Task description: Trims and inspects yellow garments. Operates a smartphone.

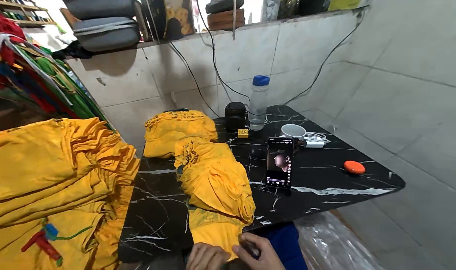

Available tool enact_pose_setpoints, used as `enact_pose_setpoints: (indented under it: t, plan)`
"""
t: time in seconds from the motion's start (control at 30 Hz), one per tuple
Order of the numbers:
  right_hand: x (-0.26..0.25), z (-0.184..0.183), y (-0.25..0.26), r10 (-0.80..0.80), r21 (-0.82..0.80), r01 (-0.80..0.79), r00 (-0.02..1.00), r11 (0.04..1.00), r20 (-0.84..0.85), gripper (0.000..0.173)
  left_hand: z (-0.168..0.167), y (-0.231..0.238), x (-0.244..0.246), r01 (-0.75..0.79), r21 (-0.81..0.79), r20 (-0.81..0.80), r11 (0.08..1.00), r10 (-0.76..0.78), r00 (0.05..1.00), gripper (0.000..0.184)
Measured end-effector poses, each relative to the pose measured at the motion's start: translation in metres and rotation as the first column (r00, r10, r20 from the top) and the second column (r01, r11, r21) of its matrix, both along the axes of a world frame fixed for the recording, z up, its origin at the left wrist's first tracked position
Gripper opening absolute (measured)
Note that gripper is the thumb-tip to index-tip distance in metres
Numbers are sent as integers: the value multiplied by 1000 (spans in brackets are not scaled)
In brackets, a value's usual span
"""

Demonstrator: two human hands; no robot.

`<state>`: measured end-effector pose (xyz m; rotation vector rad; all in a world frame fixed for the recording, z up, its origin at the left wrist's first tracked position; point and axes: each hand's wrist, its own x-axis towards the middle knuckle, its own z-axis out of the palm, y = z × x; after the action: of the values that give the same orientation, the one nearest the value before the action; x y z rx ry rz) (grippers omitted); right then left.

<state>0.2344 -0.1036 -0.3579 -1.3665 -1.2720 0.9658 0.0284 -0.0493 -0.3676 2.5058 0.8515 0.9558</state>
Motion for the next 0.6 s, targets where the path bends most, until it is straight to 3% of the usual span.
enact_pose_setpoints:
  t: [0.1, 0.2, 0.27, 0.33, 0.43, 0.53, 0.6]
  plan:
    - [1, 1, -1, -60, -100, 40, 976, 994, -208, 17, -5, 3, -9, 61, -136, 136, 989, -42, 990, 12]
    - [2, 0, -2, -70, -137, 35, 965, 990, -253, 21, -3, 3, -13, 60, -166, 210, 984, -24, 977, 9]
    - [1, 0, -3, -66, -78, 53, 981, 996, -182, 17, 3, 0, -11, 11, -197, 255, 980, 40, 966, 9]
    - [-2, -2, -4, -87, 30, 86, 996, 996, 25, 22, 10, -6, -5, -52, -250, 300, 967, 129, 945, 11]
    - [-8, 0, -6, -126, 188, 62, 927, 980, 352, 25, 18, -16, 10, -69, -346, 347, 936, 196, 917, 12]
    - [-9, 8, -8, -99, 169, 35, 914, 985, 394, 9, 24, -28, 28, -97, -426, 329, 899, 254, 910, 25]
    - [-9, 12, -8, -82, 155, 32, 942, 987, 325, 10, 27, -30, 37, -63, -483, 353, 873, 260, 899, 38]
